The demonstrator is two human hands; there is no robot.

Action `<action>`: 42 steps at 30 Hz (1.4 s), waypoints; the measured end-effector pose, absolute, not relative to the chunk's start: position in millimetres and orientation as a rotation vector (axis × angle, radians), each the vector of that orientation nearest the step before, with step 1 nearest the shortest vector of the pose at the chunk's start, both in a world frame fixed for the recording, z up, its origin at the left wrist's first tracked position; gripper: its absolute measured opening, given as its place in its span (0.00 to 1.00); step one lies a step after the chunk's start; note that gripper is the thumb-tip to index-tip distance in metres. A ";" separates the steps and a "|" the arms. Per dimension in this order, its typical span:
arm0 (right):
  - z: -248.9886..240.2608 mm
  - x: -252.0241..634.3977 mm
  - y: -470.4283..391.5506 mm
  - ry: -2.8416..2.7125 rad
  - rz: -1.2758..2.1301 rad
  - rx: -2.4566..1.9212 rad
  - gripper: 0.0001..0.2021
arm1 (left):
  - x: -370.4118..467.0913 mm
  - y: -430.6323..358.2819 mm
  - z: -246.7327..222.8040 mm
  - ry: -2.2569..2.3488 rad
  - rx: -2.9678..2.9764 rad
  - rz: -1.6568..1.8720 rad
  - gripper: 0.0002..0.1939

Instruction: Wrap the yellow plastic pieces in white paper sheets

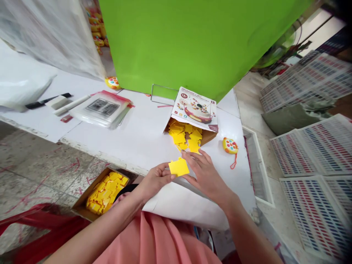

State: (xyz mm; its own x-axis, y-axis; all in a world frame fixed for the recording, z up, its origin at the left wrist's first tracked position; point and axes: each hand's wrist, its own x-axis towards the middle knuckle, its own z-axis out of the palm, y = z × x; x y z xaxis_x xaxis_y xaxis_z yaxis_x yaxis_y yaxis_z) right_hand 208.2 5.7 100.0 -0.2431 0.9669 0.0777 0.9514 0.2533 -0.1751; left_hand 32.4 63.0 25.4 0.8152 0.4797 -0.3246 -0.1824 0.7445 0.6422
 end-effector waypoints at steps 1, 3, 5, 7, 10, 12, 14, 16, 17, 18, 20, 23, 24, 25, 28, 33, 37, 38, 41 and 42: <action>100.4 206.6 5.5 -2.340 0.168 -1.807 0.34 | 32.6 62.0 26.4 0.509 0.625 0.378 0.28; 100.2 203.6 4.4 -2.266 0.243 -1.798 0.33 | 32.3 60.4 27.5 0.537 0.615 0.390 0.27; 99.0 200.7 2.1 -2.079 0.338 -1.833 0.30 | 31.1 59.3 27.3 0.561 0.608 0.404 0.27; 97.4 198.2 -0.4 -1.830 0.460 -1.906 0.23 | 29.6 58.8 26.1 0.573 0.604 0.418 0.27; 95.6 195.7 -2.1 -1.586 0.679 -1.979 0.09 | 28.2 57.9 24.0 0.570 0.601 0.436 0.26; 94.5 194.6 -1.2 -1.545 0.811 -1.993 0.06 | 28.1 57.1 23.1 0.568 0.601 0.438 0.25; 92.7 193.8 0.7 -1.541 0.876 -1.999 0.06 | 28.3 56.2 23.0 0.581 0.606 0.437 0.25; 90.3 193.3 2.8 -1.546 0.875 -2.000 0.06 | 28.4 55.4 23.9 0.607 0.621 0.441 0.26; 89.2 193.0 3.7 -1.553 0.862 -2.003 0.05 | 28.3 55.2 24.5 0.623 0.631 0.442 0.26; 88.5 192.7 4.5 -1.562 0.851 -2.009 0.05 | 28.0 54.9 25.2 0.639 0.643 0.441 0.26; 88.7 191.9 5.4 -1.588 0.849 -2.023 0.05 | 27.2 54.6 26.6 0.665 0.666 0.432 0.26; 92.1 190.6 5.8 -1.635 0.875 -2.027 0.05 | 25.9 54.1 28.2 0.680 0.691 0.416 0.27; 93.3 190.3 5.9 -1.648 0.881 -2.028 0.05 | 25.6 53.9 28.5 0.676 0.693 0.414 0.27; 94.0 190.2 5.8 -1.661 0.884 -2.030 0.05 | 25.5 53.8 28.6 0.667 0.692 0.414 0.27; 93.4 190.9 5.4 -1.684 0.869 -2.040 0.05 | 25.7 53.5 27.9 0.606 0.676 0.420 0.26; 90.1 192.1 3.8 -1.705 0.831 -2.054 0.05 | 26.9 53.4 25.1 0.533 0.648 0.433 0.25; 89.0 189.8 3.5 -1.724 0.784 -2.060 0.04 | 28.0 53.1 23.9 0.559 0.645 0.455 0.23; 88.2 189.0 3.5 -1.734 0.757 -2.061 0.04 | 28.4 52.9 23.9 0.577 0.647 0.463 0.22; 84.2 186.4 3.2 -1.773 0.641 -2.063 0.03 | 29.7 51.7 23.4 0.623 0.655 0.498 0.21; 82.4 185.6 2.9 -1.785 0.602 -2.063 0.03 | 30.1 51.1 23.0 0.632 0.656 0.512 0.21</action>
